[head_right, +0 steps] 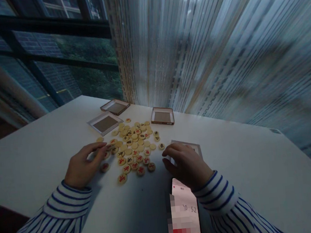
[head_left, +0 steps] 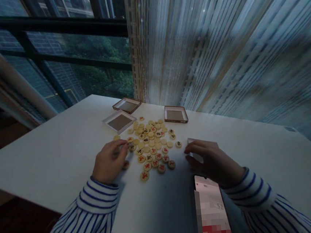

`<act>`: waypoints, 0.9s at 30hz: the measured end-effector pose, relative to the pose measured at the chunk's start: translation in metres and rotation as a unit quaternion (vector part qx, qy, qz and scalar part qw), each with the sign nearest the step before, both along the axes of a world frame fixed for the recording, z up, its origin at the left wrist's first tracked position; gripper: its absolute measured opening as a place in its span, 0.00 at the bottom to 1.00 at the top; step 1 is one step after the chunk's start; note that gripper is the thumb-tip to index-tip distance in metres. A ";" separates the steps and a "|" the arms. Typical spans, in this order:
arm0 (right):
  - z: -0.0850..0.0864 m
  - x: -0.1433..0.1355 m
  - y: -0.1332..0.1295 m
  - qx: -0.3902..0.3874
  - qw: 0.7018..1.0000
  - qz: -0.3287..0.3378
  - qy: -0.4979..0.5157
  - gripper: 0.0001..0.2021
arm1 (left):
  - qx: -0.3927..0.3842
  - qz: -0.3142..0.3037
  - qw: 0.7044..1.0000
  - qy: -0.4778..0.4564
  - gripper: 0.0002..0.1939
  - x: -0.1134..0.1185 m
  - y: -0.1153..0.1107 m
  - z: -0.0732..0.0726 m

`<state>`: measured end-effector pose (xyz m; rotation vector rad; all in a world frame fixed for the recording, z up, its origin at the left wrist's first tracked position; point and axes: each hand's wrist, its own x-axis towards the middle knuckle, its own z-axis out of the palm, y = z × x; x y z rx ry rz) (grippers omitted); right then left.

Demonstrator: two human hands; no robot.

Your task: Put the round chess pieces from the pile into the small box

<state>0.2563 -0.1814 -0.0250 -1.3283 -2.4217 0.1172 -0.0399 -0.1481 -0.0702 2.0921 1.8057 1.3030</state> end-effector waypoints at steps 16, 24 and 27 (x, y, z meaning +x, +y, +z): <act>0.003 -0.093 0.043 -0.041 0.993 0.037 -0.108 0.11 | 0.034 -0.032 0.994 0.100 0.19 -0.011 0.005 -0.017; -0.004 -0.132 0.065 -0.071 0.989 0.026 -0.130 0.16 | 0.049 0.004 0.991 0.121 0.18 -0.012 0.004 -0.017; -0.006 -0.140 0.070 -0.073 0.990 0.025 -0.122 0.15 | 0.038 0.015 0.993 0.114 0.19 -0.011 0.004 -0.016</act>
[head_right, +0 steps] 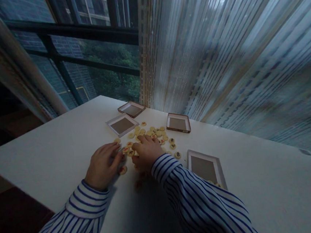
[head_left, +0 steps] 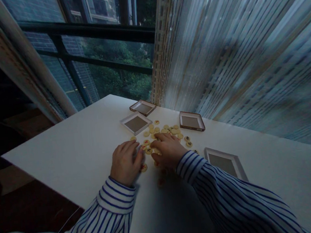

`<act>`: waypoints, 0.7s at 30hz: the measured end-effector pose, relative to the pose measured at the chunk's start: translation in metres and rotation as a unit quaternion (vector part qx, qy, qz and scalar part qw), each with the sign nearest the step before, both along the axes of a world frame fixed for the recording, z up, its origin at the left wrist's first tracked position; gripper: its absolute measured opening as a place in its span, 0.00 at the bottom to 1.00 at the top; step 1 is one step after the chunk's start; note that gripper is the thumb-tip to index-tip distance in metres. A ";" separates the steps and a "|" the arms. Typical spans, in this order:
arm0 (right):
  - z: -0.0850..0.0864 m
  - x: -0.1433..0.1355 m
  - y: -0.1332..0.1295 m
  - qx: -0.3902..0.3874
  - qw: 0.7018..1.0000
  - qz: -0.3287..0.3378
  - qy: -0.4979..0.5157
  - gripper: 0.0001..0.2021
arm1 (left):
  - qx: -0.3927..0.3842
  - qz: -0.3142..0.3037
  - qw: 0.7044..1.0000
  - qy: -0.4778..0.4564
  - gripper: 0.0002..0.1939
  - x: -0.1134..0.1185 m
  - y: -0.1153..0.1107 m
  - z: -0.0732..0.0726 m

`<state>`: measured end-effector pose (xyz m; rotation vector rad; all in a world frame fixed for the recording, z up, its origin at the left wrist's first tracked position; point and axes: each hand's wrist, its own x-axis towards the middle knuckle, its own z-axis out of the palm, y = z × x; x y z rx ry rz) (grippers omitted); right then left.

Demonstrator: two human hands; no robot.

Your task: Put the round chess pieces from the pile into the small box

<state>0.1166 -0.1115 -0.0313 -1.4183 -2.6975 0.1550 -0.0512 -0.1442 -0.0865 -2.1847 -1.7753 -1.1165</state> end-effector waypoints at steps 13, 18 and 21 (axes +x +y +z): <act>-0.005 -0.014 0.007 -0.012 0.999 0.004 -0.041 0.18 | -0.004 0.021 0.998 -0.051 0.18 0.000 0.000 -0.001; -0.005 -0.017 0.007 -0.002 0.999 0.008 -0.033 0.17 | -0.006 0.020 0.998 -0.056 0.16 0.000 0.000 0.000; -0.004 -0.017 0.006 0.006 1.000 0.012 -0.017 0.15 | -0.007 0.015 0.998 -0.056 0.15 0.001 -0.001 0.001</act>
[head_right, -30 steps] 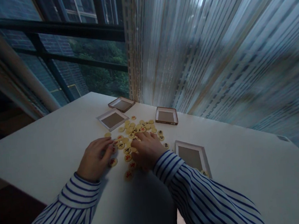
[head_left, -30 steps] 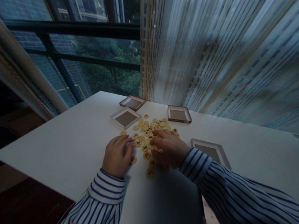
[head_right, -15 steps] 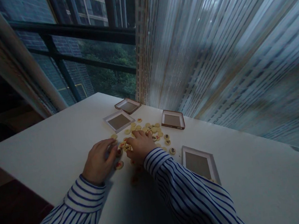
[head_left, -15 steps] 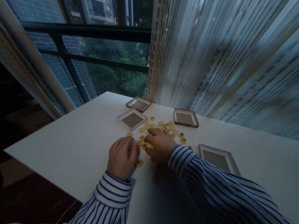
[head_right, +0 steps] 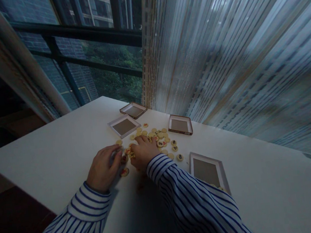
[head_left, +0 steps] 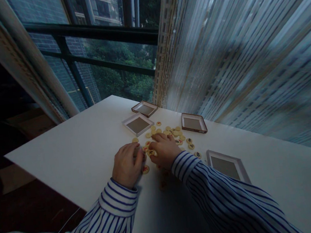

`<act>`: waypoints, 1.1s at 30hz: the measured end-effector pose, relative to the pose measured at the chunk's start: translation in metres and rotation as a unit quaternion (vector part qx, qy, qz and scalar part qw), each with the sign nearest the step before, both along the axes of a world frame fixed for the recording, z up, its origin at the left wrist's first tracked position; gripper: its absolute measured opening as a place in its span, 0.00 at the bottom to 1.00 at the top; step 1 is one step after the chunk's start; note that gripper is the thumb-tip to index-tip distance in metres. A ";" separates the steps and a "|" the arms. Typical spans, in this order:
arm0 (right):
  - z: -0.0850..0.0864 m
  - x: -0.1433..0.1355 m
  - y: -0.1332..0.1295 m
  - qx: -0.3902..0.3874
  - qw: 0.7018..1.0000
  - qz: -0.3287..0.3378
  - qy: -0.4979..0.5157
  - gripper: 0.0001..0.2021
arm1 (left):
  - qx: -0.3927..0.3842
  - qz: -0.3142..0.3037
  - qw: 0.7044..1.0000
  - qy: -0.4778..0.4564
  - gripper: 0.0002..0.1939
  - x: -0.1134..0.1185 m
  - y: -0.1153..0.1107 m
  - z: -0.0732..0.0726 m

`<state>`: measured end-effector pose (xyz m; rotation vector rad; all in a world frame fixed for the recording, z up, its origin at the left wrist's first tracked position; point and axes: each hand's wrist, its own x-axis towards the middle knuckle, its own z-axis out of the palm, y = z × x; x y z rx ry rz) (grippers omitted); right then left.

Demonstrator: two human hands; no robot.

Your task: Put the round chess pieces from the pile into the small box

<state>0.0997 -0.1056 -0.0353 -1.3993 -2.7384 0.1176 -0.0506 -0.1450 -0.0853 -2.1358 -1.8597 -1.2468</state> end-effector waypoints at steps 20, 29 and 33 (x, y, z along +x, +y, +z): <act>-0.002 0.001 0.004 -0.008 1.000 0.014 -0.018 0.17 | -0.014 -0.002 1.000 -0.020 0.16 0.001 -0.002 0.001; 0.016 0.007 -0.008 0.031 0.997 0.030 0.062 0.14 | 0.031 -0.019 0.998 -0.051 0.13 0.001 -0.004 0.005; 0.025 0.013 -0.020 0.065 0.994 0.041 0.083 0.12 | 0.051 -0.046 0.993 -0.095 0.13 0.005 -0.009 0.010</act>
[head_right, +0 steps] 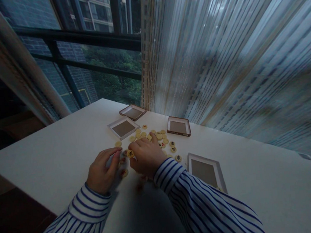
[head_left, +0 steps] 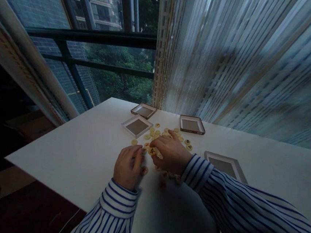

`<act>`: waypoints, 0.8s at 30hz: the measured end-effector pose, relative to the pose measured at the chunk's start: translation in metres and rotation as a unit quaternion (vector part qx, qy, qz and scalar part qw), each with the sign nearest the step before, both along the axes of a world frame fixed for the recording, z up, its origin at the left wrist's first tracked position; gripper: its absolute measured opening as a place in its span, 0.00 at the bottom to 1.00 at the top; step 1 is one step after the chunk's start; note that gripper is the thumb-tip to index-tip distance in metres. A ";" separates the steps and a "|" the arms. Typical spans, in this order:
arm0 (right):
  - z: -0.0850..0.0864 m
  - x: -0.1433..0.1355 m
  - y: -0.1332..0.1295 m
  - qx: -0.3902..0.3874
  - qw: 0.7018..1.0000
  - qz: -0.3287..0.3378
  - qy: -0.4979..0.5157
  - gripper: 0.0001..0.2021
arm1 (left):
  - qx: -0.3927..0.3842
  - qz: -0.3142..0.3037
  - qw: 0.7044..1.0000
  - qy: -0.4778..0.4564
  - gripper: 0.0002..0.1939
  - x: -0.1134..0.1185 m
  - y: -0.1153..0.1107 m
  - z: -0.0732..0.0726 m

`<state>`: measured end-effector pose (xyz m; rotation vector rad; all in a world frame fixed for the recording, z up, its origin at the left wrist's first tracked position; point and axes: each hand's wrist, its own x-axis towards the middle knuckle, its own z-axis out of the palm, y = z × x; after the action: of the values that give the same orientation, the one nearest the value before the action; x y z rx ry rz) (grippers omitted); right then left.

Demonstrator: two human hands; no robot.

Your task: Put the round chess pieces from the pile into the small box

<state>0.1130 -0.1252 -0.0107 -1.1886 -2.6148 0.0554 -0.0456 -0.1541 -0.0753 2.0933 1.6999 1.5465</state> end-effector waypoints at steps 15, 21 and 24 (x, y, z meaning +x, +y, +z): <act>0.006 0.043 -0.040 0.098 0.987 0.044 0.116 0.10 | -0.222 -0.182 0.879 -0.380 0.18 0.037 -0.022 0.017; -0.001 0.062 -0.055 0.101 0.977 0.018 0.185 0.10 | -0.292 -0.250 0.783 -0.489 0.18 0.056 -0.029 0.016; 0.000 0.074 -0.063 0.108 0.973 0.002 0.202 0.09 | -0.315 -0.257 0.768 -0.494 0.17 0.067 -0.032 0.019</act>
<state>0.1867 -0.1884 -0.0104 -0.9776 -2.2052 0.0122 0.0218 -0.1865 -0.0563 0.9352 0.9080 1.2366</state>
